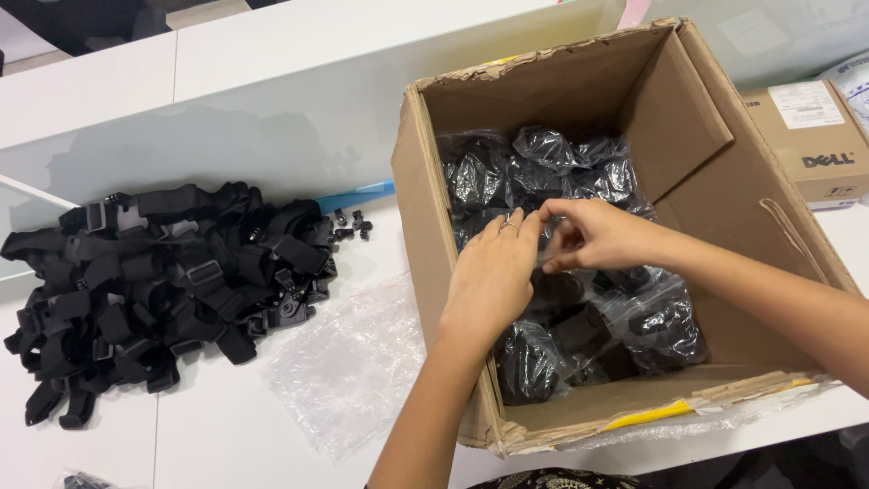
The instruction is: The person picks up a black plastic strap mount from a box, retrieves a small plastic bolt from a bag, inserts it through the mount by hand, and places the assembled part onto a pile on the desk.
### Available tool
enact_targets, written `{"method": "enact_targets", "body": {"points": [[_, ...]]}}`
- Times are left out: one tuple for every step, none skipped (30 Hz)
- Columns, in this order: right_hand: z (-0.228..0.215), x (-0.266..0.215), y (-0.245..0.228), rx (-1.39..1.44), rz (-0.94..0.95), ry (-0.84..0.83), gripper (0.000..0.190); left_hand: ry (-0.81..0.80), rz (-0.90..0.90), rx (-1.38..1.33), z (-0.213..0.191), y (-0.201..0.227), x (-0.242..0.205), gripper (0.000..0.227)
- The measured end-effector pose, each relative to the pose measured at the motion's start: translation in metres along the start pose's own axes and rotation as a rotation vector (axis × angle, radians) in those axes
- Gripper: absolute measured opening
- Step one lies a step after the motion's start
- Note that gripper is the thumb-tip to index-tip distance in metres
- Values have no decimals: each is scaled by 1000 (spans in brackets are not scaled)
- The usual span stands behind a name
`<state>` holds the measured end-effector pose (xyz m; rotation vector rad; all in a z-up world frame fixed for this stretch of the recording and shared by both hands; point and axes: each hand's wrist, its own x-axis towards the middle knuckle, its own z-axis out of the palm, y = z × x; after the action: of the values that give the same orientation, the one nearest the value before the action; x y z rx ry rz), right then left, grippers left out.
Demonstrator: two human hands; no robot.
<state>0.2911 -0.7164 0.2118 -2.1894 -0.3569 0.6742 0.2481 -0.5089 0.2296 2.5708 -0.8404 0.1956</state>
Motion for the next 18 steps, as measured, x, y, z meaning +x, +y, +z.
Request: {"method": "enact_targets", "body": {"points": [[-3,-3,-3,16,-7,-37,35,-33,-15,-11,-1,0,0,49],[-5,-6,-5,34,-13,-75,31,-68,-31,-21,-2,1,0,43],[-9,-8,-6,11,-24,-101,28,-104,-42,-25,-3,0,0,32],[-14,-10,-7,-13,-33,-126,26,-140,-52,-29,-4,1,1,22],[-18,-11,-8,-36,-43,-151,25,-176,-62,-34,-4,1,1,13],[-22,-12,-9,-60,-35,-155,26,-152,-56,-60,-5,1,0,10],[-27,-15,-10,-84,-27,-159,27,-128,-50,-86,-6,1,0,8],[-30,-17,-11,-108,-19,-162,28,-104,-44,-112,-7,1,0,7],[-30,-18,-12,-110,-7,-163,28,-83,-44,-125,-7,2,-1,7],[-31,-19,-14,-112,6,-165,28,-61,-44,-139,-7,2,-2,8],[-30,-20,-15,-114,18,-166,29,-39,-45,-152,-8,3,-2,9],[-29,-21,-17,-111,-5,-164,29,-25,-48,-159,-8,3,-3,11],[-28,-22,-18,-108,-29,-162,30,-10,-51,-166,-9,4,-4,13],[-26,-23,-20,-104,-52,-159,30,5,-53,-172,-10,5,-4,16],[-25,-24,-22,-118,-58,-152,31,8,-64,-185,-12,5,-4,17],[-24,-25,-24,-134,-62,-143,31,12,-73,-199,-13,6,-4,18],[-24,-26,-26,-149,-65,-134,32,16,-82,-214,-16,7,-3,19],[-25,-27,-28,-153,-82,-136,31,4,-105,-252,-18,8,-2,17]]}}
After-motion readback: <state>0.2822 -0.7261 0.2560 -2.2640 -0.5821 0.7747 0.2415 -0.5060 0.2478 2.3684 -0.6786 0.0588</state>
